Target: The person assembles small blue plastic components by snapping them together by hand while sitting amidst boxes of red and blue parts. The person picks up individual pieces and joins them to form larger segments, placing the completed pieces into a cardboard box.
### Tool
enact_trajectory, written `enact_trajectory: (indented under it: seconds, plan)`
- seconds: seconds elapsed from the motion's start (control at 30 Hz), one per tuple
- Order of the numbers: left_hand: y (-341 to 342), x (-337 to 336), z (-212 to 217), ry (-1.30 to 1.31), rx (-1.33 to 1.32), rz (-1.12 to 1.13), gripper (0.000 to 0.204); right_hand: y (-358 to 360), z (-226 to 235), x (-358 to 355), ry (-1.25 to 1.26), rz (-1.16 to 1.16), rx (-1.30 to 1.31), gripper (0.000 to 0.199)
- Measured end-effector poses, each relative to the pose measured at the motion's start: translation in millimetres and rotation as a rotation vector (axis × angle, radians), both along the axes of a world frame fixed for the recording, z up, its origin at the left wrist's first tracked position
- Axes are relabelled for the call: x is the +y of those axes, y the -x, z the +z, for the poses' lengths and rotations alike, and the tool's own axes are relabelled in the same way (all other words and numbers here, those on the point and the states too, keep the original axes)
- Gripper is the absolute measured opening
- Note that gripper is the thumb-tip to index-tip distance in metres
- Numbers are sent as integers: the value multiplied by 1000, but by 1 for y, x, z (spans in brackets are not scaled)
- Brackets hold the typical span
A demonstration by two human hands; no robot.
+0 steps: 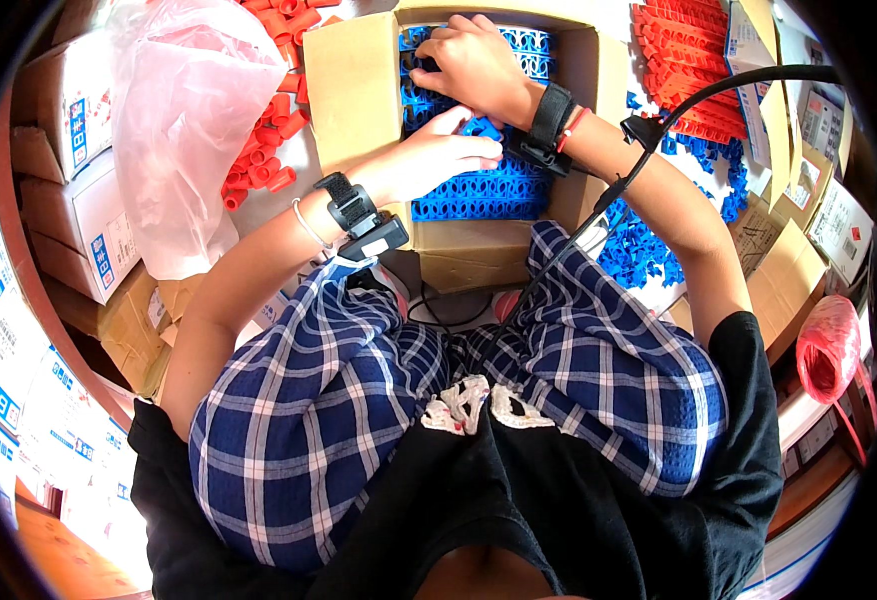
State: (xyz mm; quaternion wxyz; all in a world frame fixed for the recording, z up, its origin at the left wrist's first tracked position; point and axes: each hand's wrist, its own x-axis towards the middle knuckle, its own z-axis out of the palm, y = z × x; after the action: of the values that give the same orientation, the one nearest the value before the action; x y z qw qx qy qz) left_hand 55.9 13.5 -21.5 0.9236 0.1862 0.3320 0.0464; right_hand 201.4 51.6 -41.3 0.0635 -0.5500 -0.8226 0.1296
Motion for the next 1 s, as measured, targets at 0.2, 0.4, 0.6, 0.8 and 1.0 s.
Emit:
enact_trajectory:
  seconds: [0.2,0.4,0.6,0.8,1.0]
  plan:
    - [1,-2,-2,-21,-12,13,38,-2,-6,-2,-41,10,45,30]
    - [1,0,-2,-35,-25,13,35,-4,-8,-2,-39,-31,110,31]
    - [6,0,-9,-17,-38,8,35,-12,0,-9,-34,-138,325,25]
    - [2,1,-2,59,-17,100,28,-36,29,-49,104,-281,548,17]
    - [7,2,-11,97,-84,161,21,-36,48,-82,336,-234,645,25]
